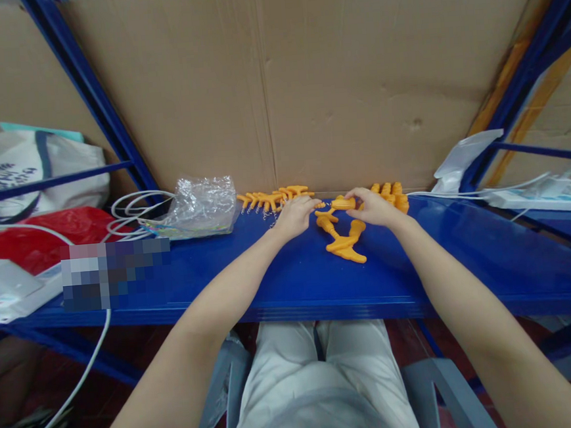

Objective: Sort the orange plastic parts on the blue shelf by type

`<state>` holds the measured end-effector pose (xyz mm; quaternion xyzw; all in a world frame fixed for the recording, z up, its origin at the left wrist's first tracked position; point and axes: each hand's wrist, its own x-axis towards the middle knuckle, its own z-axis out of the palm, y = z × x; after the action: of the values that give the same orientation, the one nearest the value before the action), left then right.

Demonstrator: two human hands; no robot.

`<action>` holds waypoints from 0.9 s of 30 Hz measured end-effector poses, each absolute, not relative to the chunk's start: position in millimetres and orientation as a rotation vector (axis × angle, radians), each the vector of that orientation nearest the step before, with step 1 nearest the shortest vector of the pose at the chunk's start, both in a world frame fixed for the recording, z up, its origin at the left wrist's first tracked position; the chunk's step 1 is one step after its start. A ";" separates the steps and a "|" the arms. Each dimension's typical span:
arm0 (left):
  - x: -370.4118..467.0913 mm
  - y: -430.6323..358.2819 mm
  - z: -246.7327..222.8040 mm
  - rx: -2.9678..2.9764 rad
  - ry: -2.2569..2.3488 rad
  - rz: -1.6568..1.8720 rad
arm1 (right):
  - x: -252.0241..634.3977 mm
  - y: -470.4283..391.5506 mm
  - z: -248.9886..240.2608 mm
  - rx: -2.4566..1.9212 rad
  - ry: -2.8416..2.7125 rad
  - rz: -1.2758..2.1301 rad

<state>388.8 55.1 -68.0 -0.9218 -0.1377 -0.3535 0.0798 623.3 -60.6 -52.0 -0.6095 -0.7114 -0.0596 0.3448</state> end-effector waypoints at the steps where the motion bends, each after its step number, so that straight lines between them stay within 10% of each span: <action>1: 389.1 55.3 -68.4 -2.760 -0.407 -1.056 | 623.6 -60.0 -52.3 -1.599 -1.854 -0.173; 27: 391.0 49.4 -68.4 -2.819 -0.453 -1.010 | 625.9 -82.1 -28.9 -2.011 -1.720 -0.460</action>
<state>391.0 49.4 -68.4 -0.9293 -0.1493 -0.3330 0.0567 625.9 -82.1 -28.9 -0.7294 -0.6238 -0.1670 0.2259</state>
